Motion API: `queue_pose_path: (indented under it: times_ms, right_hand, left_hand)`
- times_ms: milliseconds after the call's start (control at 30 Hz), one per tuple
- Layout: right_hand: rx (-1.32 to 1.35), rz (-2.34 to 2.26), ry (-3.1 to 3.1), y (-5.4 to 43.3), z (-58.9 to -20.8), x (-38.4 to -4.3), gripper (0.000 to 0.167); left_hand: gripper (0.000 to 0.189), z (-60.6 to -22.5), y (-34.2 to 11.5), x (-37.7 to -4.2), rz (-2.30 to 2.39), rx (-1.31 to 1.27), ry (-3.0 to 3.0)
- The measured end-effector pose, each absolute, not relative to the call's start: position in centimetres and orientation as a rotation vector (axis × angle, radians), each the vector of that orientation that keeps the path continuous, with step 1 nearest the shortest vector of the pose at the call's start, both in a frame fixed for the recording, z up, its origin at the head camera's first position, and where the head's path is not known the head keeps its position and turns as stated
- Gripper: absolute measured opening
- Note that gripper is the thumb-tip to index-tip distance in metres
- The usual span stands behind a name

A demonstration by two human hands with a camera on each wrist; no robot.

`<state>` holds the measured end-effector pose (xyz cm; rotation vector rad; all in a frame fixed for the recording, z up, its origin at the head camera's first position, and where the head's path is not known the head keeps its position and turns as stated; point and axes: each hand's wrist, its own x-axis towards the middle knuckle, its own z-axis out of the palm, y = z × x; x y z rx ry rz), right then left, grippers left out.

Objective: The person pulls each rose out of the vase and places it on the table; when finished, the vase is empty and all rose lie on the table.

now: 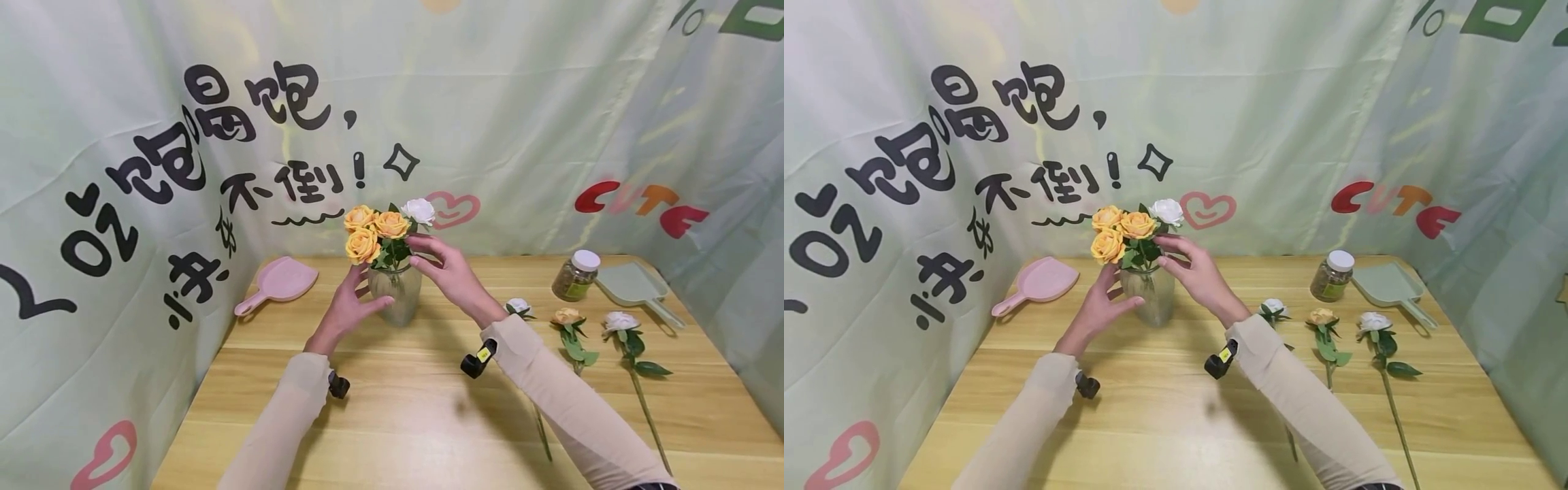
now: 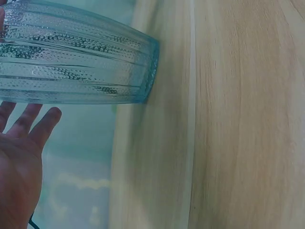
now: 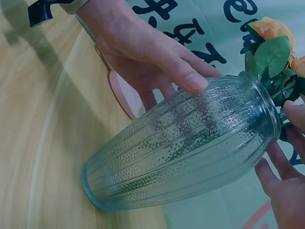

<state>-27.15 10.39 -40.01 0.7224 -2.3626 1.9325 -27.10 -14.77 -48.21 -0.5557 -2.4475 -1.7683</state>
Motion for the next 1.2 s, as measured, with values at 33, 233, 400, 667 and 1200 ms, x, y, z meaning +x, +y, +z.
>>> queue_pose_path:
  times_ms: [33,233,400,667,1200]
  right_hand:
    - [0.731,1.930,-2.361,10.3,-40.0,-27.1,0.045]
    - [0.741,1.915,-2.347,10.0,-39.8,-26.9,0.045]
    - [0.701,1.955,-2.224,10.1,-38.6,-27.1,0.042]
    - [0.616,1.982,-1.947,10.1,-35.9,-27.2,0.037]
    - [0.476,2.091,-1.393,14.5,-30.8,-27.2,0.031]
  left_hand:
    - [0.103,-48.2,-14.9,-27.1,-1.760,-0.548,-2.456]
    - [0.101,-48.3,-15.4,-27.1,-1.759,-0.528,-2.473]
    - [0.100,-48.4,-15.7,-27.3,-1.789,-0.537,-2.468]
    - [0.095,-48.5,-15.7,-27.1,-1.774,-0.563,-2.437]
    - [0.098,-48.7,-15.6,-27.1,-1.754,-0.556,-2.436]
